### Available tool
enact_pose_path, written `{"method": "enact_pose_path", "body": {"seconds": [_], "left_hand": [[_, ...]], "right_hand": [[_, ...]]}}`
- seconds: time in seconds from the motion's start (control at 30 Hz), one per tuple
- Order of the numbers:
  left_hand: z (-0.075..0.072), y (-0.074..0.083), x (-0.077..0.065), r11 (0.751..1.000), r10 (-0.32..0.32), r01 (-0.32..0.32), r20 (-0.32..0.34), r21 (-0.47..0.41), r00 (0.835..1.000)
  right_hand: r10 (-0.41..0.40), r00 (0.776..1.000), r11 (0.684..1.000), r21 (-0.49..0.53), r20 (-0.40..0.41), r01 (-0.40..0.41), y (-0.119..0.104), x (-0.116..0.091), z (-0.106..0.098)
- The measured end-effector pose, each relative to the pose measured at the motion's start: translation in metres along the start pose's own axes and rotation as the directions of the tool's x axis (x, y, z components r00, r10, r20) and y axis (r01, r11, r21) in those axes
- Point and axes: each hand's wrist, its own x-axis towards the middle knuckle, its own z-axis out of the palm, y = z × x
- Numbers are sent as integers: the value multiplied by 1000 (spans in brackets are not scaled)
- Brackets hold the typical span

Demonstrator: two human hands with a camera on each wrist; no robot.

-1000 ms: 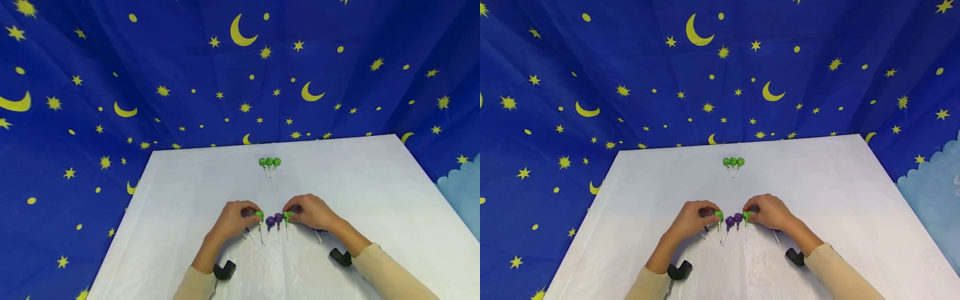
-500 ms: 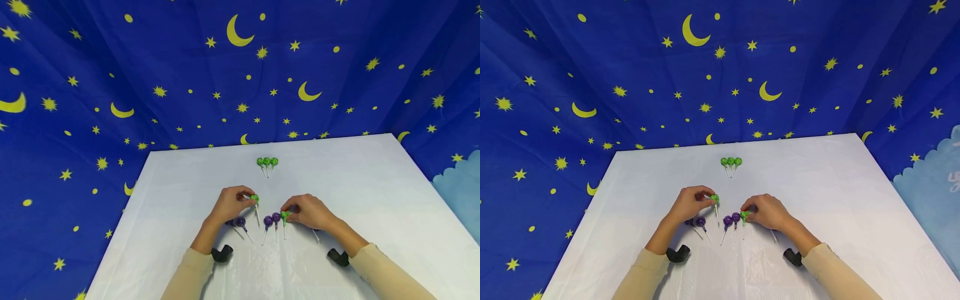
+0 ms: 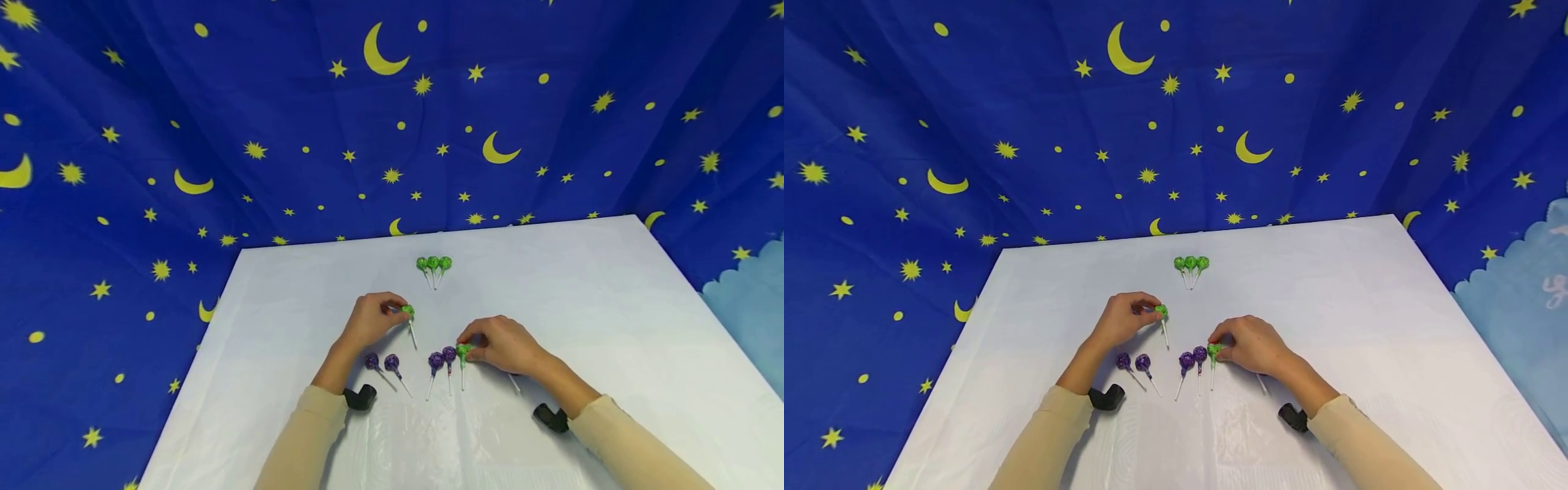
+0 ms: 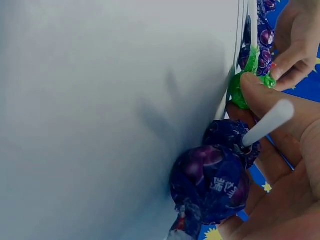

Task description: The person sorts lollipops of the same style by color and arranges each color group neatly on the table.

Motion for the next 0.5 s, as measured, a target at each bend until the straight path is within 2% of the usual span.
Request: {"method": "enact_pose_path", "body": {"seconds": [0.5], "left_hand": [[-2,-2,29,999,-11,9,-58,-33,998]], "right_hand": [[-1,1000,998,-70,-31,-1,-3,0,3]]}}
